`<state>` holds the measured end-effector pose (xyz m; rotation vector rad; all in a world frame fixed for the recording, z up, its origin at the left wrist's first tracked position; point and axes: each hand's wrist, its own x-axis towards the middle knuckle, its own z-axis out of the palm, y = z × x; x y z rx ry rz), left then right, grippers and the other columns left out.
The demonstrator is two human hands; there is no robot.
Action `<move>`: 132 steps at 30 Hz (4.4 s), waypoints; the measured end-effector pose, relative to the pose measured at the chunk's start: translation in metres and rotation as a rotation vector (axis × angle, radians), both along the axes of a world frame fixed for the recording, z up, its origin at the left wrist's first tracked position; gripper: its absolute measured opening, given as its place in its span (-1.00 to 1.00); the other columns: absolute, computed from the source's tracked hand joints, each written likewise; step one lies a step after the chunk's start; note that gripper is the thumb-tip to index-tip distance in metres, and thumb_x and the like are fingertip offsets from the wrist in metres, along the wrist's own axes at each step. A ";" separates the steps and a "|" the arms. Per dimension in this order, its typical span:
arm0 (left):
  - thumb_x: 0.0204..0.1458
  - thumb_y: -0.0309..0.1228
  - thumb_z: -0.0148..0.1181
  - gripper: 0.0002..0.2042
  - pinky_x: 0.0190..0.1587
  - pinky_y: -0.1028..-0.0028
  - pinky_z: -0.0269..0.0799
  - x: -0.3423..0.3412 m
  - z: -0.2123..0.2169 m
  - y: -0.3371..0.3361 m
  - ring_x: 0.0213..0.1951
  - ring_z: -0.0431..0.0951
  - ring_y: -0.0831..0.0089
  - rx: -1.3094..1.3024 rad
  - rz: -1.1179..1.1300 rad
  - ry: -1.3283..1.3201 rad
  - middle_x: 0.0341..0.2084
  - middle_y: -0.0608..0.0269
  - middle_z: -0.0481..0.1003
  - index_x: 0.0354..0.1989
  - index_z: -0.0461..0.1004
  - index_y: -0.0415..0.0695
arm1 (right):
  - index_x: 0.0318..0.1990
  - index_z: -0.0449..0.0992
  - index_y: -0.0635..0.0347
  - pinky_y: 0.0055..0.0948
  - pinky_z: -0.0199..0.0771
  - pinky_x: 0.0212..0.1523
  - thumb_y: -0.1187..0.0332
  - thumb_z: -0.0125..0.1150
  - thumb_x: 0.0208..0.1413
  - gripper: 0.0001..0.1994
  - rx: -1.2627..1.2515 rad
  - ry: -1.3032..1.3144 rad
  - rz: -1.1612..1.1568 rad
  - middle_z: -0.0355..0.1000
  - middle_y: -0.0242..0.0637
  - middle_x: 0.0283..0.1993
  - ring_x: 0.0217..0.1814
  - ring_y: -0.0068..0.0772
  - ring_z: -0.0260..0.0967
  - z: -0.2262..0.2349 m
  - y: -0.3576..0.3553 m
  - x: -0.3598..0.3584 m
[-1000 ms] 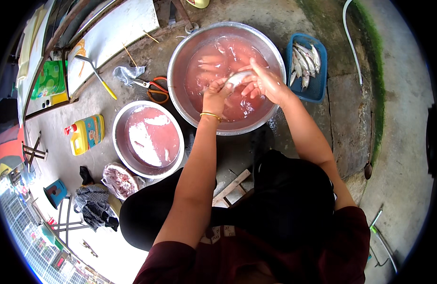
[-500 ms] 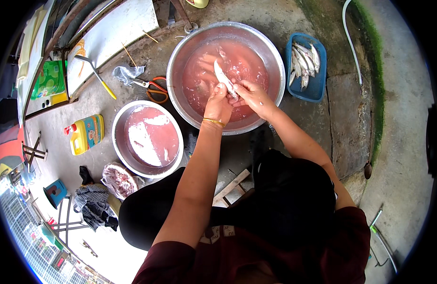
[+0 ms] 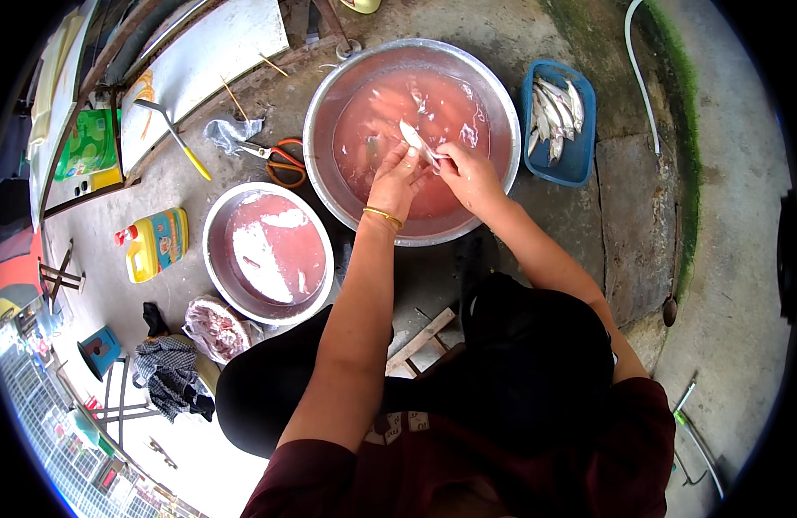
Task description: The person cleans small fish by hand in a large metal bowl filled with reddish water, scrubbing them and placing them into a blue tray. After finishing the fish, the person washes the metal bowl with a cloth and water, then rinses a pair of scissors in the bowl.
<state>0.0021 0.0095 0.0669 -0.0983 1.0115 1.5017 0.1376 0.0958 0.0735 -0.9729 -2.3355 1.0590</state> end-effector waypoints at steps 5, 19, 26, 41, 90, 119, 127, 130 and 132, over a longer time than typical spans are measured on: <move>0.16 -0.49 0.05 -0.81 -0.07 0.34 0.47 -0.002 -0.012 0.004 -0.16 0.52 0.36 -0.021 -0.035 0.000 -0.18 0.18 0.47 -0.06 0.33 -0.17 | -0.22 0.41 0.19 -0.16 0.43 -0.23 0.45 0.15 0.07 -0.87 0.075 -0.014 0.116 0.42 -0.12 -0.25 -0.20 0.01 0.41 0.007 -0.003 0.001; 0.12 -0.59 -0.04 -0.77 -0.01 0.27 0.49 0.015 -0.004 0.006 -0.06 0.53 0.24 -0.049 -0.105 0.062 -0.10 0.06 0.48 -0.03 0.32 -0.25 | -0.18 0.43 0.28 -0.36 0.45 -0.26 0.37 0.19 0.12 -0.81 -0.442 0.049 -0.115 0.46 -0.13 -0.30 -0.28 -0.31 0.46 -0.029 0.003 0.010; 0.14 -0.53 -0.02 -0.80 -0.02 0.29 0.50 0.012 -0.021 0.006 -0.10 0.55 0.25 -0.130 -0.143 0.073 -0.14 0.08 0.50 -0.08 0.37 -0.28 | -0.15 0.41 0.23 -0.49 0.43 -0.43 0.23 0.17 0.21 -0.75 -0.416 -0.100 -0.089 0.46 -0.27 -0.36 -0.43 -0.56 0.39 -0.023 0.002 0.011; 0.05 -0.41 0.06 -0.53 0.25 0.03 0.13 0.027 -0.045 -0.012 0.21 0.30 0.08 -0.461 -0.541 1.405 0.14 0.06 0.36 0.20 0.30 0.01 | -0.32 0.44 0.15 -0.20 0.32 -0.04 0.40 0.13 -0.02 -0.90 0.468 -0.361 0.372 0.47 -0.21 -0.27 -0.14 -0.18 0.46 -0.043 0.010 0.001; 0.12 -0.38 -0.09 -0.71 0.07 0.20 0.39 -0.055 -0.024 -0.038 -0.07 0.53 0.05 -0.281 -0.984 1.468 -0.13 0.05 0.55 -0.09 0.55 -0.03 | 0.05 0.45 0.06 -0.15 0.43 0.03 0.45 0.13 0.01 -0.62 -0.129 -0.704 0.295 0.48 -0.08 -0.10 0.03 -0.06 0.42 -0.052 0.009 -0.009; 0.20 -0.31 0.12 -0.70 0.03 0.41 0.42 -0.061 -0.004 -0.037 -0.08 0.52 0.44 0.142 -0.406 0.050 -0.09 0.25 0.51 0.05 0.42 -0.15 | 0.12 0.33 0.32 -0.41 0.44 -0.12 0.40 -0.08 0.17 -0.63 -1.762 0.438 -0.018 0.47 -0.15 -0.02 -0.09 -0.30 0.46 0.013 -0.019 -0.023; 0.25 -0.33 0.04 -0.81 -0.21 0.57 0.42 -0.052 0.018 -0.032 -0.39 0.51 0.53 0.055 -0.274 0.184 -0.32 0.28 0.55 -0.14 0.49 -0.19 | 0.02 0.38 0.30 -0.67 0.23 -0.62 0.10 -0.11 0.34 -0.60 -1.105 0.048 0.062 0.51 -0.19 -0.29 -0.55 -0.59 0.32 0.033 -0.027 -0.043; 0.26 -0.31 0.03 -0.80 -0.24 0.55 0.43 -0.049 0.014 -0.034 -0.39 0.52 0.53 0.061 -0.276 0.216 -0.33 0.30 0.55 -0.17 0.50 -0.17 | -0.02 0.40 0.27 -0.66 0.05 -0.70 0.03 -0.15 0.35 -0.57 -1.187 0.170 -0.040 0.52 -0.18 -0.35 -0.63 -0.63 0.21 0.028 -0.031 -0.043; 0.25 -0.31 0.03 -0.80 -0.24 0.53 0.45 -0.047 0.012 -0.029 -0.39 0.52 0.52 0.005 -0.145 0.197 -0.32 0.30 0.56 -0.17 0.50 -0.16 | 0.03 0.38 0.29 -0.64 0.28 -0.54 0.11 -0.09 0.33 -0.60 -1.388 0.268 -0.121 0.52 -0.13 -0.24 -0.47 -0.56 0.33 0.032 -0.029 -0.044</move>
